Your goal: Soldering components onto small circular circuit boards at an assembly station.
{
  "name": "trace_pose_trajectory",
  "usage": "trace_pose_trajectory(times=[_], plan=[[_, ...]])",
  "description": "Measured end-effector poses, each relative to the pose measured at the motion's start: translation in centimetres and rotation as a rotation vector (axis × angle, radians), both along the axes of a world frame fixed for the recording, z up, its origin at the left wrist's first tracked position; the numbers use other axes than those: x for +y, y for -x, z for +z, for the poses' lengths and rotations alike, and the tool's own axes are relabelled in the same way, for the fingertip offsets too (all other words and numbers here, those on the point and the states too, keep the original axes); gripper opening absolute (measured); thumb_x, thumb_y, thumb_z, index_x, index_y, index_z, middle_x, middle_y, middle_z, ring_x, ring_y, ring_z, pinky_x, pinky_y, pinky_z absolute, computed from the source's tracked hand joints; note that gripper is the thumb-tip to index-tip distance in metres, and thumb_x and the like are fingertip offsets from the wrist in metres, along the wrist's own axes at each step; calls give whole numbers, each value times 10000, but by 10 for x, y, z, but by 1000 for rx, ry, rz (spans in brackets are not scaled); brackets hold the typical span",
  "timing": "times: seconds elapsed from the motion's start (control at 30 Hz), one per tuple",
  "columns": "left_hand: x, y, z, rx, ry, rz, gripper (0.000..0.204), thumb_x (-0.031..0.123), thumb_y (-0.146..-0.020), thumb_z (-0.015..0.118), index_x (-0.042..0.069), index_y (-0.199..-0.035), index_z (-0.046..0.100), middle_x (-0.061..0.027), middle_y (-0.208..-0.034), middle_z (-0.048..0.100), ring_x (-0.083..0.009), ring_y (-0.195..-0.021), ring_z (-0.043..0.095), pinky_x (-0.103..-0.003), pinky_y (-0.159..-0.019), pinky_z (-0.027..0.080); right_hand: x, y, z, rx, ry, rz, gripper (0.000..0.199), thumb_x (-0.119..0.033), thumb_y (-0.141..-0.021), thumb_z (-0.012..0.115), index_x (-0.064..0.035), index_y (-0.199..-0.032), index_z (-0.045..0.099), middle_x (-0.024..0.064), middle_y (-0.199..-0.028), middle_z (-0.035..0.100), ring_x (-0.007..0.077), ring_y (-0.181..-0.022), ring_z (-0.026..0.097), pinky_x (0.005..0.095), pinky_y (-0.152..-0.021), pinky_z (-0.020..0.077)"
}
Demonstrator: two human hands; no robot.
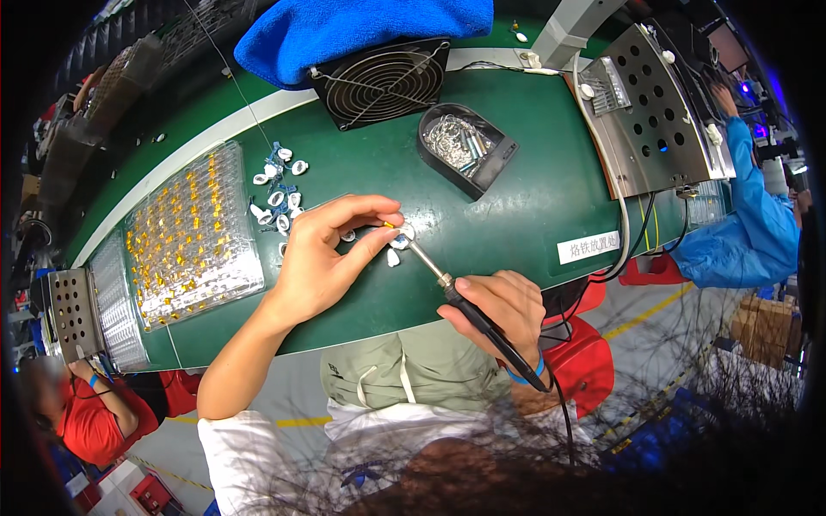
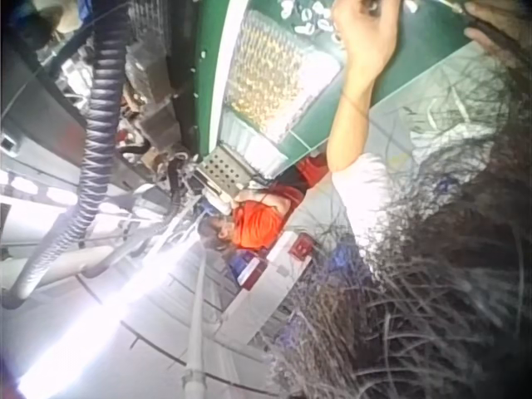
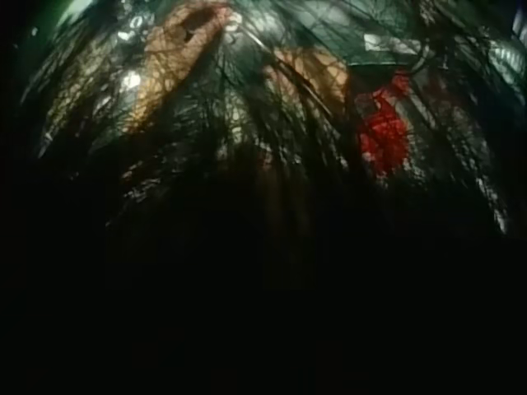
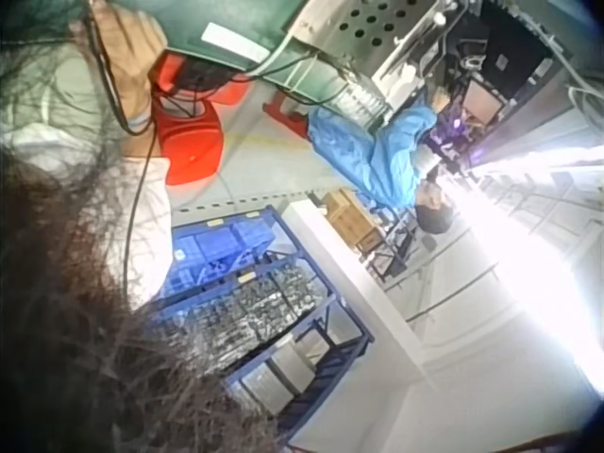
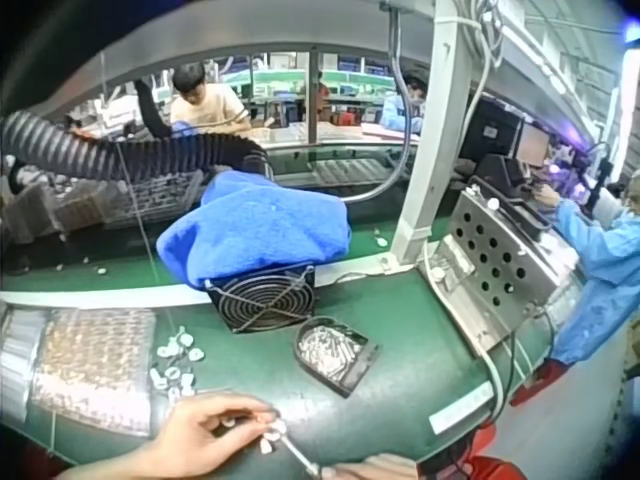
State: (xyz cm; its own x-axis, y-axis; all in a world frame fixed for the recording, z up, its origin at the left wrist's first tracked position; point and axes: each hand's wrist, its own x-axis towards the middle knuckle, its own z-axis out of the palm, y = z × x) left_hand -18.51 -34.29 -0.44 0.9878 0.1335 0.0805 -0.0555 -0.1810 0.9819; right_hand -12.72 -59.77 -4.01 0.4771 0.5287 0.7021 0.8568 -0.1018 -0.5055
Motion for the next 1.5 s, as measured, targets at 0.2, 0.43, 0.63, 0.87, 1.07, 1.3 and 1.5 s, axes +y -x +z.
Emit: trace_pose_trajectory(times=[0.2,0.43,0.63,0.87,1.07,1.3,1.5], plan=[[0,0,0,8,5,3,270,-21,-984,732,-48,-1251,708,-148,-1148,752,-203,-1090,737,-339,-1019,587,-2,2,-1,0,20,-14,465,-198,-768,957,-21,-1120,710,120,-892,747,257,-647,674,358,-602,542],[-1,0,-1,-14,-4,1,272,-33,-972,730,-47,-1242,709,-143,-1146,761,-200,-1092,739,-337,-1006,585,-8,0,2,69,-12,-26,440,-204,-813,934,5,-1126,706,148,-866,746,288,-652,687,370,-599,555],[-3,0,0,-51,-98,16,314,-51,-919,727,-31,-1232,716,-144,-1142,798,-198,-1076,765,-328,-982,588,-7,-2,4,108,-44,6,417,-183,-813,931,20,-1108,717,154,-849,741,282,-635,689,357,-578,545],[-2,2,2,-74,-217,-28,392,-110,-897,734,-32,-1275,670,-158,-1158,787,-230,-1119,759,-335,-1031,579,-4,-3,8,104,-22,27,432,-163,-784,943,22,-1105,721,145,-841,741,278,-635,691,352,-578,539],[-3,1,2,-89,-165,-6,354,-76,-898,715,-36,-1250,702,-146,-1143,803,-219,-1085,776,-332,-987,599,-4,-3,8,96,-23,26,439,-157,-785,943,26,-1113,716,144,-831,734,278,-633,689,352,-575,539],[0,2,3,7,-30,-35,324,-65,-966,710,-46,-1285,659,-168,-1196,776,-219,-1168,738,-329,-1035,573,-9,-5,13,151,-22,39,429,-138,-806,925,38,-1129,704,154,-808,725,275,-625,691,350,-549,521],[-1,2,0,-18,-59,-34,328,-70,-953,693,-53,-1280,668,-170,-1191,780,-219,-1162,742,-335,-1034,571,-9,-10,15,192,-11,85,442,-134,-793,931,35,-1134,708,156,-819,733,273,-643,704,349,-558,522]])
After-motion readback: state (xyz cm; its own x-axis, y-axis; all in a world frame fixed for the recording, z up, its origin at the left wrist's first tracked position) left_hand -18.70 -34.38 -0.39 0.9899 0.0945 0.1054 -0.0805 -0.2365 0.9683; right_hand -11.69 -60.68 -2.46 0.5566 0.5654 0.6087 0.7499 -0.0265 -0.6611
